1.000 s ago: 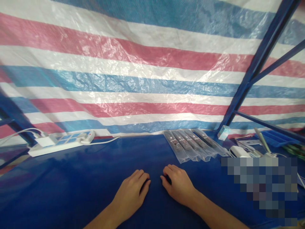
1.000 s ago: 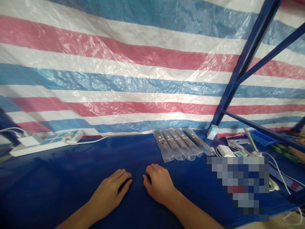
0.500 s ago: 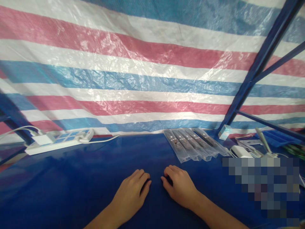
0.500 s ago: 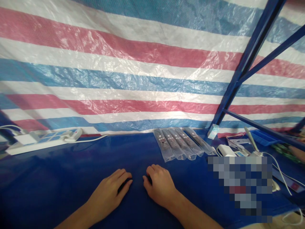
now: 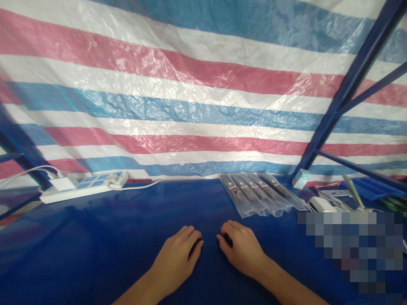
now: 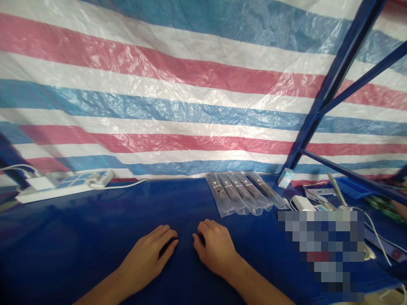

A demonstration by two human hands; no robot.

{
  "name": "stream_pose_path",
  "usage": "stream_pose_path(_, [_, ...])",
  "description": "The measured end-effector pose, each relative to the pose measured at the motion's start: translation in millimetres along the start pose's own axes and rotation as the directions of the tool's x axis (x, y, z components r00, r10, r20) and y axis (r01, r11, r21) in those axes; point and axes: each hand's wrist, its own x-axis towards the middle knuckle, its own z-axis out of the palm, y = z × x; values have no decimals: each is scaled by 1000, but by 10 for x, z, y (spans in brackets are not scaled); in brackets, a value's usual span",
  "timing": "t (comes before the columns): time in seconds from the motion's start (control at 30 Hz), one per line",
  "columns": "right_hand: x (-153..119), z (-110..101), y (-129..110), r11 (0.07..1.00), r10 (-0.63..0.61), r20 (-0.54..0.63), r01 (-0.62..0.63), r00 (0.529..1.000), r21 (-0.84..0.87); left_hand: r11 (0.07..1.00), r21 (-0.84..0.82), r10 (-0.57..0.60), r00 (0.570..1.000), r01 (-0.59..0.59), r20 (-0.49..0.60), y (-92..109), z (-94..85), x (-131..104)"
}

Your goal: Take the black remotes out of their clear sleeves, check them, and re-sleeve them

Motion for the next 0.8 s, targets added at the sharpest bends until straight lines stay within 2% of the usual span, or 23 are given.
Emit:
stream_pose_path(0.1, [125, -153, 81, 974, 137, -98, -152, 986, -169, 1000, -7, -1, 1000, 1, 15, -2, -11, 4])
stream_pose_path(0.17, [241, -262, 150, 914, 244, -128, -272, 961, -302, 1000, -15, -3, 1000, 4, 25, -7, -14, 4])
stream_pose_path(0.23, [357, -330, 209, 857, 339, -74, -340, 938, -387, 1000, -21, -8, 999, 8, 37, -11, -13, 1])
stream_pose_path(0.33, [496, -324, 258, 837, 397, 30, -349, 917, -422, 1000, -18, -12, 999, 13, 47, -9, -13, -7])
stream_pose_path(0.5, [617, -227, 248, 883, 337, 150, -257, 930, -392, 1000, -12, -14, 998, 15, 59, 10, -38, -10])
stream_pose_path(0.67, [532, -205, 76, 946, 174, 236, -95, 956, -309, 998, -49, -47, 998, 50, 50, -28, -98, 26])
stream_pose_path(0.73, [426, -203, -30, 965, 96, 265, -25, 960, -261, 993, -59, -104, 995, 104, -5, -102, -112, 56])
stream_pose_path(0.8, [298, -205, -128, 983, -14, 295, 67, 955, -171, 979, -69, -197, 975, 191, -106, -226, -111, 96])
